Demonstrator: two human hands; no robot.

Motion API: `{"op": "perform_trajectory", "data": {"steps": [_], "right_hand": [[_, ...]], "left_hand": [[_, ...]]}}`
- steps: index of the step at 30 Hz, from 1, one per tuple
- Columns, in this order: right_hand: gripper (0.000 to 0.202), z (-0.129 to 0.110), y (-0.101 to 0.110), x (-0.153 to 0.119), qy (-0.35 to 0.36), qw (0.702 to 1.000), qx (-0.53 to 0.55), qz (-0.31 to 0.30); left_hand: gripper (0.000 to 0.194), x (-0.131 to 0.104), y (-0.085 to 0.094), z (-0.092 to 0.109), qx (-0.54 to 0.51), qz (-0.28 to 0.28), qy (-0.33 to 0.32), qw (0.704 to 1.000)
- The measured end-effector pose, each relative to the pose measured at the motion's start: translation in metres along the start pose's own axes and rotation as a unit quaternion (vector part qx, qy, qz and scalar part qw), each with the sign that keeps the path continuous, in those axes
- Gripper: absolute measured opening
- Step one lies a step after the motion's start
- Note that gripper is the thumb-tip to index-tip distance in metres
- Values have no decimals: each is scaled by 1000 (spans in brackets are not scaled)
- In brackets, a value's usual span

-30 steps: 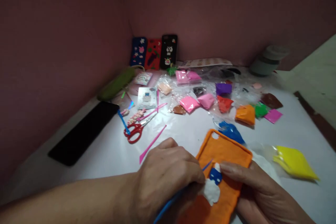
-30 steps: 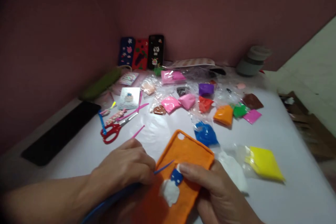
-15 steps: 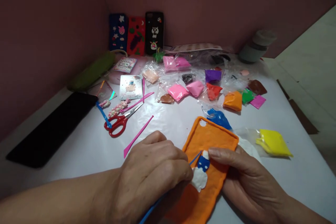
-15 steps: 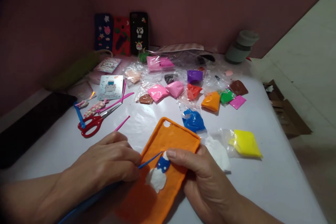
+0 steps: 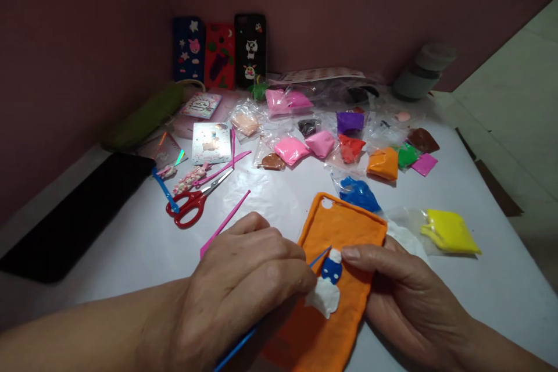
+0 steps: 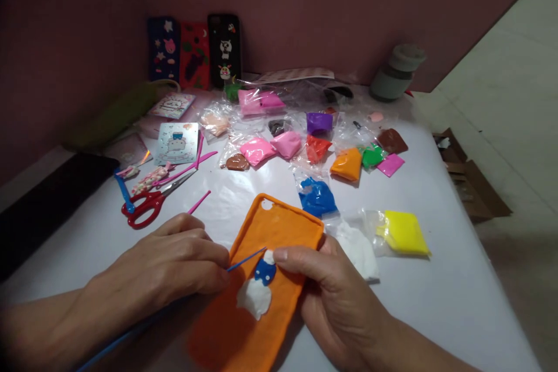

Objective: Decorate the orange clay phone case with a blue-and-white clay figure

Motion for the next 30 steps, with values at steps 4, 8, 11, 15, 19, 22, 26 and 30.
{"op": "perform_trajectory", "data": {"steps": [4,8,11,15,19,22,26,30], "right_hand": [[19,0,1,-1,-2,1000,-10,3],[21,1,0,-1,-4,1000,7,-11],[23,1,-2,0,-9,999,32,-22],[15,1,-1,-1,-11,999,32,-19],[15,2,0,-2,-16,1000,23,-4],[13,1,0,0,-14,1000,15,-1],[7,0,-2,2,-6,1000,8,-7],[7,0,-1,1,-8,1000,15,-6]], "left_hand": [[21,1,5,4,-15,41,-23,999],[13,3,0,-2,-2,-7,-31,999],[12,2,-7,-3,-2,-62,-40,997],[16,3,4,-1,-10,27,-13,999],[24,5,11,7,-10,65,-60,996],[28,2,12,5,-17,82,-47,995],[28,-4,8,3,-13,83,-30,996],[23,-3,4,0,-22,45,-16,999]]}}
Point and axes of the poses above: each hand's wrist, its own x-axis towards the middle knuckle, its own y-axis out of the back of the hand, z = x × y, the point moved 6 cm from there along x, towards the middle knuckle, and after that the axes turned 8 degrees about x, right-handed, at the moved point
